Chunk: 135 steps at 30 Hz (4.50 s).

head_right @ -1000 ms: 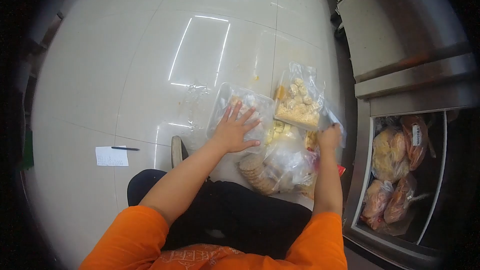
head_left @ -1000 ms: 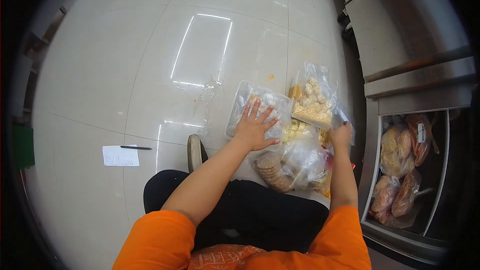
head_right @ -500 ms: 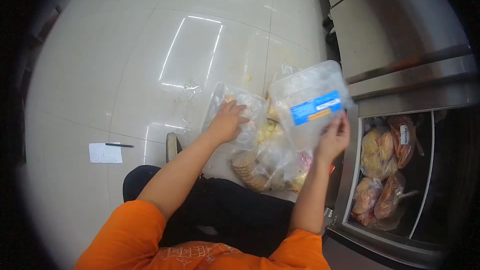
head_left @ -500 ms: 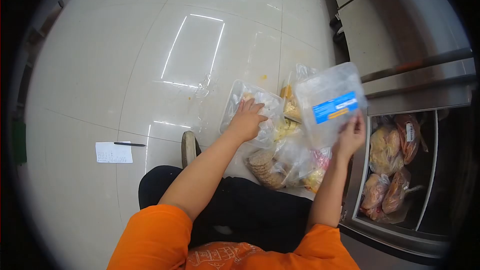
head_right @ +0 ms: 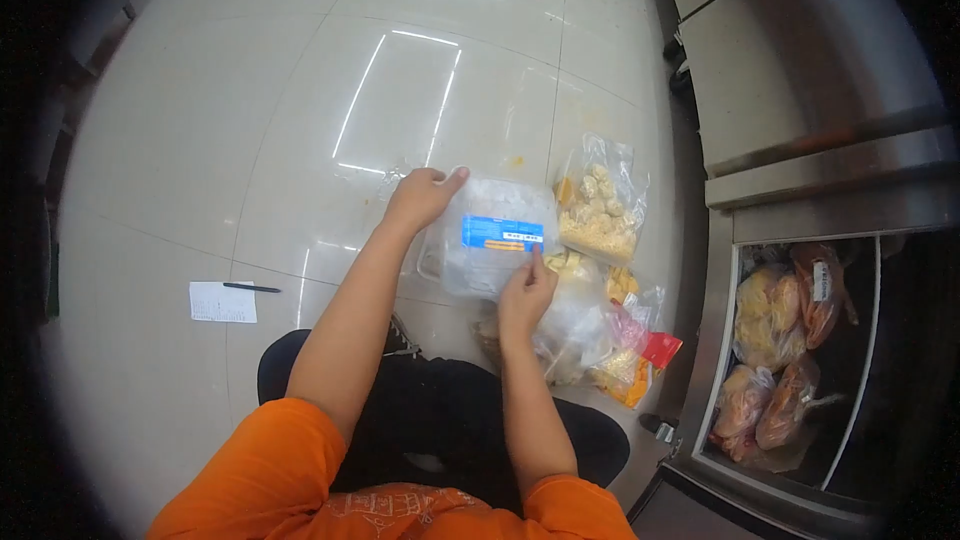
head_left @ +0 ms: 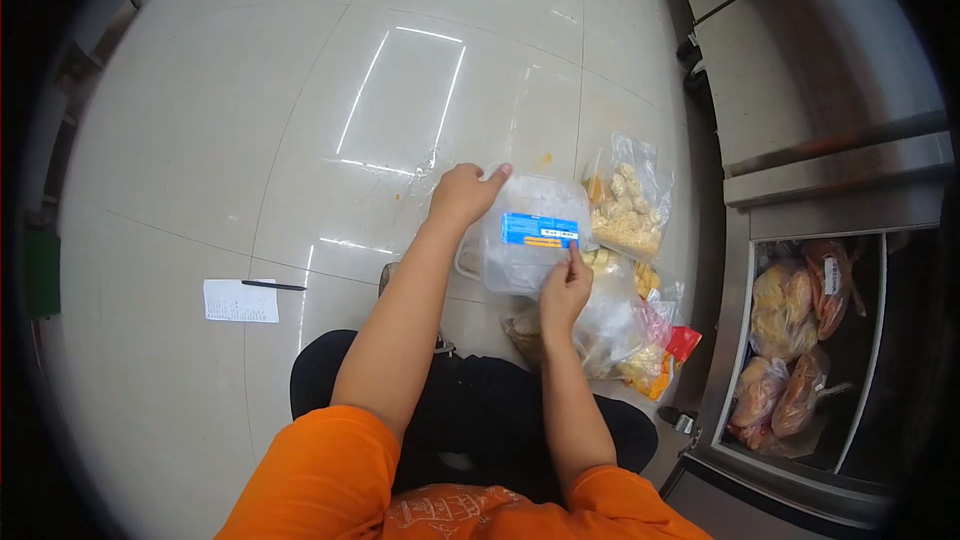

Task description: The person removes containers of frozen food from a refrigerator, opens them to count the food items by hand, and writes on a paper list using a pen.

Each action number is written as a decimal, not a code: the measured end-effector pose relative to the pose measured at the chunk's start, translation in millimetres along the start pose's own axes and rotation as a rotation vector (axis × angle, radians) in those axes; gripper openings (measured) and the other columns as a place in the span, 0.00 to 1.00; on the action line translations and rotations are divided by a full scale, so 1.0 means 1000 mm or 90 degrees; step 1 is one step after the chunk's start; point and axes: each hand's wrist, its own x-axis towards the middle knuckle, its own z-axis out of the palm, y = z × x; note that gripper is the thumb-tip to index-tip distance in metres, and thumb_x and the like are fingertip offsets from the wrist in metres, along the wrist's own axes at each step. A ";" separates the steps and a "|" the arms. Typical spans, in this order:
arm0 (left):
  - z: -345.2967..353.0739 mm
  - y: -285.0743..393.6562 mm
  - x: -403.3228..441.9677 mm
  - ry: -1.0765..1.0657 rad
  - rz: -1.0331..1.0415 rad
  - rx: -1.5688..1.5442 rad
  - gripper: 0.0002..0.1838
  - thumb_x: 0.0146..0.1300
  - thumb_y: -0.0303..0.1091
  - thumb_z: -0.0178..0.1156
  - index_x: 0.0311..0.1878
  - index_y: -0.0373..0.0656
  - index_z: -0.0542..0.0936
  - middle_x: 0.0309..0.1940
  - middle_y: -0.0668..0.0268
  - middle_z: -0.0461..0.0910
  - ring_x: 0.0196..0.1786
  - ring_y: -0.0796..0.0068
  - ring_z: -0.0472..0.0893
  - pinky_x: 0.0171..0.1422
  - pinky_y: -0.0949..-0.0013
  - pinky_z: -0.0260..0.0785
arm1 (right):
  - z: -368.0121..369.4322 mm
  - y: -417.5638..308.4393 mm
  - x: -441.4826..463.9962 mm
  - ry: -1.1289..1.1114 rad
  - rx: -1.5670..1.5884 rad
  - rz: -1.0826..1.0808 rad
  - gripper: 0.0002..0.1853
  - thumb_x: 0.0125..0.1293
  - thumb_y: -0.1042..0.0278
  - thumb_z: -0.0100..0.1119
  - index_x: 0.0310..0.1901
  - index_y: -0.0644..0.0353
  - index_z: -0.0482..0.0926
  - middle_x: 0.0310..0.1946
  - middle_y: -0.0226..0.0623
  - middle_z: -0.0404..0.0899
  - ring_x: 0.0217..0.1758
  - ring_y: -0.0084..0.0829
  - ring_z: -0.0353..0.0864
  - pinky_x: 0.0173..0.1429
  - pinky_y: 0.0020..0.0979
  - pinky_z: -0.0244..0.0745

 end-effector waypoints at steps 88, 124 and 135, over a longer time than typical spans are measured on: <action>-0.097 -0.075 -0.248 -0.046 0.151 0.615 0.33 0.65 0.61 0.65 0.63 0.44 0.82 0.63 0.54 0.82 0.65 0.51 0.81 0.67 0.50 0.75 | -0.216 0.109 -0.039 -0.434 -0.241 -0.017 0.18 0.61 0.56 0.76 0.39 0.65 0.88 0.31 0.42 0.89 0.34 0.32 0.88 0.41 0.36 0.82; -0.096 -0.074 -0.254 -0.008 0.187 0.626 0.27 0.67 0.57 0.63 0.56 0.43 0.85 0.55 0.53 0.86 0.58 0.49 0.85 0.61 0.49 0.78 | -0.240 0.047 -0.057 -0.498 -0.310 -0.024 0.31 0.63 0.40 0.66 0.53 0.64 0.85 0.48 0.55 0.85 0.57 0.46 0.82 0.64 0.43 0.73; -0.092 -0.082 -0.248 0.010 0.197 0.625 0.25 0.66 0.56 0.63 0.54 0.46 0.85 0.52 0.55 0.87 0.56 0.51 0.85 0.58 0.47 0.78 | -0.215 0.108 -0.039 -0.451 -0.211 -0.024 0.17 0.61 0.60 0.78 0.40 0.67 0.86 0.30 0.41 0.89 0.33 0.31 0.89 0.42 0.35 0.83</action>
